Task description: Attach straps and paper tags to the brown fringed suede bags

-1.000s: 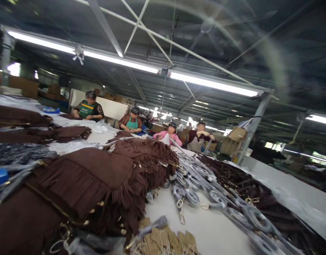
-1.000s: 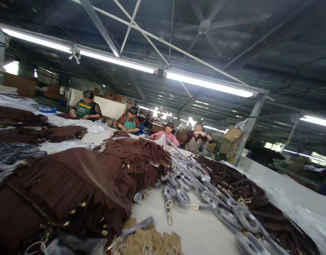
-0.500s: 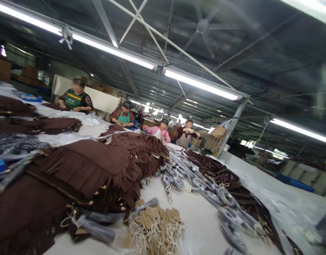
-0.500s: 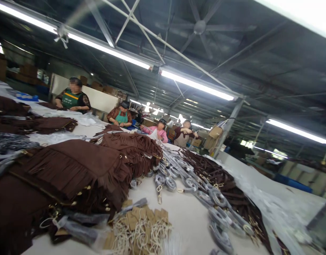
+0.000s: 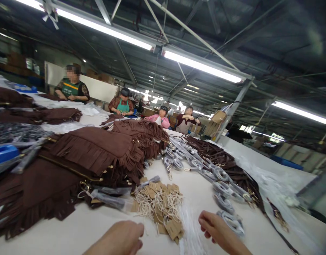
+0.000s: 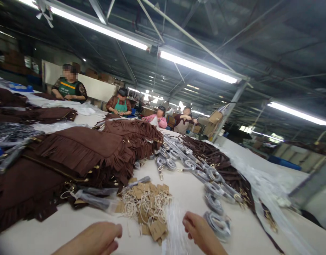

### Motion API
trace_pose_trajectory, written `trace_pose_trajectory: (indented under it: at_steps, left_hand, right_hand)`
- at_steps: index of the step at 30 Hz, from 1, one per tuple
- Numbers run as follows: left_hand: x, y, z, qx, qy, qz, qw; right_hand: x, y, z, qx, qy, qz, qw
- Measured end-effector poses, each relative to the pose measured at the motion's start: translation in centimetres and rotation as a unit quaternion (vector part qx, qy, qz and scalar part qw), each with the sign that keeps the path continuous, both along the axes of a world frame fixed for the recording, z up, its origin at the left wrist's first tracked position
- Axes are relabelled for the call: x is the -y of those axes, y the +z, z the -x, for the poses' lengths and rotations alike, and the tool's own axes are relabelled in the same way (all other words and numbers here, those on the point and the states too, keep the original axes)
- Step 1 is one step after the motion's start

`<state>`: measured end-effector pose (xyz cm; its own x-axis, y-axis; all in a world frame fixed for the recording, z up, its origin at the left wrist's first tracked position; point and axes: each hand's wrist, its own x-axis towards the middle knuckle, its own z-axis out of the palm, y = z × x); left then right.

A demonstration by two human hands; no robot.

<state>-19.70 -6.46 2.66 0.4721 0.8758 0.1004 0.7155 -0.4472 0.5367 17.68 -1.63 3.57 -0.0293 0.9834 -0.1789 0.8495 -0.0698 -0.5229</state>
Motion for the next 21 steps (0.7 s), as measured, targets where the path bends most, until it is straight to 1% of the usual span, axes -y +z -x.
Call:
trace_pose_trajectory:
  at_steps: [1, 2, 4, 6, 8, 11, 13, 15, 17, 21]
  left_hand:
    - [-1.4, 0.8, -0.8, -0.037, -0.009, 0.018, 0.999]
    - [-2.7, 1.4, -1.4, -0.061, -0.004, 0.019, 0.998]
    - [-5.0, 1.8, -2.4, -0.079, 0.016, 0.009, 0.997]
    - [-6.8, 1.0, -2.8, -0.079, 0.036, -0.004, 0.996]
    - [-7.9, -0.5, -2.9, -0.078, 0.046, -0.011, 0.996]
    - [-8.5, -2.8, -2.9, -0.071, 0.049, -0.02, 0.996]
    - [-8.7, -3.7, -2.9, -0.066, 0.047, -0.025, 0.996]
    - [-8.8, -4.1, -3.0, -0.062, 0.045, -0.026, 0.997]
    - [-8.9, -4.1, -3.1, -0.057, 0.044, -0.025, 0.997]
    - [-9.0, -4.0, -3.0, -0.044, 0.041, -0.026, 0.998]
  right_hand:
    - [-0.3, -0.2, -0.2, 0.006, -0.009, -0.005, 1.0]
    - [-0.5, -0.5, -0.3, 0.011, -0.019, -0.012, 1.0]
    - [-0.9, -1.4, -0.3, 0.014, -0.04, -0.021, 0.999]
    - [-1.1, -2.4, -0.1, 0.007, -0.061, -0.016, 0.998]
    - [-1.4, -3.3, 0.1, -0.009, -0.078, 0.002, 0.997]
    - [-1.8, -3.7, 0.0, -0.029, -0.103, 0.014, 0.994]
    - [-2.2, -3.5, -0.3, -0.029, -0.114, 0.003, 0.993]
    - [-2.5, -3.2, -0.4, -0.022, -0.118, -0.006, 0.993]
    - [-2.7, -3.0, -0.1, -0.011, -0.114, -0.005, 0.993]
    - [-2.9, -3.9, 1.1, -0.004, -0.093, 0.006, 0.996]
